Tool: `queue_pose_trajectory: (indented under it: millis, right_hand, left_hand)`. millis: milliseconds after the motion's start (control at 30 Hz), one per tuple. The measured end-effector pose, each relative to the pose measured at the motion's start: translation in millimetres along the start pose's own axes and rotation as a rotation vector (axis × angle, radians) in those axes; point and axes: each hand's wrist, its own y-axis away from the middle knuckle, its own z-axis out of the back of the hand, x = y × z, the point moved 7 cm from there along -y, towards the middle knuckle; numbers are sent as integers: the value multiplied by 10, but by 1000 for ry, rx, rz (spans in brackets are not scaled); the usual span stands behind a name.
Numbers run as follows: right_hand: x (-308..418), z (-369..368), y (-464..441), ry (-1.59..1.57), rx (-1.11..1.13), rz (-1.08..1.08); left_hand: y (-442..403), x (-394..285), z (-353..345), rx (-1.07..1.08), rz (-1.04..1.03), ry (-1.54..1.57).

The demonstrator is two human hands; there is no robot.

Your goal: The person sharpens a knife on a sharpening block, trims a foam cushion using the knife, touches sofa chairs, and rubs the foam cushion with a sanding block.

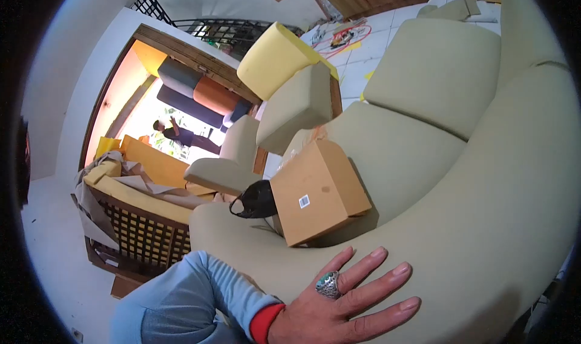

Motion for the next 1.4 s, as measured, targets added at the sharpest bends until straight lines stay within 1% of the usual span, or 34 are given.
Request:
queue_pose_trajectory:
  millis: [33,67,133,167,233,267,333,367,433,533,633,733,800,900,1000,1033,1100,1200,1267,1300,1333,1367,1400]
  right_hand:
    - [29,-8,20,-9,4,-3]
    - [49,8,34,-14,1,-11]
    - [12,30,42,-26,-1,-23]
    - [8,37,18,-36,-3,-26]
    - [19,-18,3,-49,2,-24]
    - [3,-9,-19,-56,-4,-30]
    - [-22,-35,-20,-71,-11,-36]
    - [-36,-50,-14,-76,-6,-40]
    - [-9,-20,4,-80,-6,-43]
    - [58,8,-6,-89,-7,-42]
    - [23,9,36,-109,-11,-55]
    - [-8,87,129,-127,-19,-75]
    - [26,156,212,-151,-23,-84]
    - [62,357,471,-198,-28,-113]
    - [98,638,897,-277,-27,-157]
    - [94,742,1088,-306,-27,-179]
    - [107,918,1519,-375,-17,-235]
    - [78,1144,2211,-502,-17,-336]
    - [55,1345,2752,-597,-43,-414]
    - [-129,1468,3125,-642,-70,-458]
    - [-390,1592,3597,-680,-104,-520]
    - [-445,1676,4038,-714,-138,-566]
    - [-639,1672,4259,-755,-159,-598]
  left_hand:
    - [23,18,-14,-45,-54,-15]
    - [5,3,8,-42,-55,-18]
    - [-18,-15,6,21,30,27]
    - [-58,-105,99,81,117,68]
    - [-79,-89,71,128,143,-5]
    - [-64,-28,31,116,81,-117]
    - [-22,-26,-9,56,78,-88]
    - [-25,-98,27,11,139,52]
    - [-62,-127,81,-56,159,184]
    - [-148,-123,154,-100,64,162]
    - [-143,-102,147,-107,75,180]
    - [-95,-100,106,-28,143,174]
    - [-77,-89,103,72,181,121]
    - [-91,-96,153,54,106,108]
    - [-99,-99,190,60,59,83]
    - [-113,-87,216,65,81,84]
    - [-132,-90,280,69,127,89]
    - [-128,-124,378,109,121,70]
    - [-131,-79,418,82,112,63]
    - [-88,-92,387,121,100,78]
    - [-92,-91,389,96,87,79]
    - [-111,-104,440,88,70,97]
    - [-117,-125,431,56,78,96]
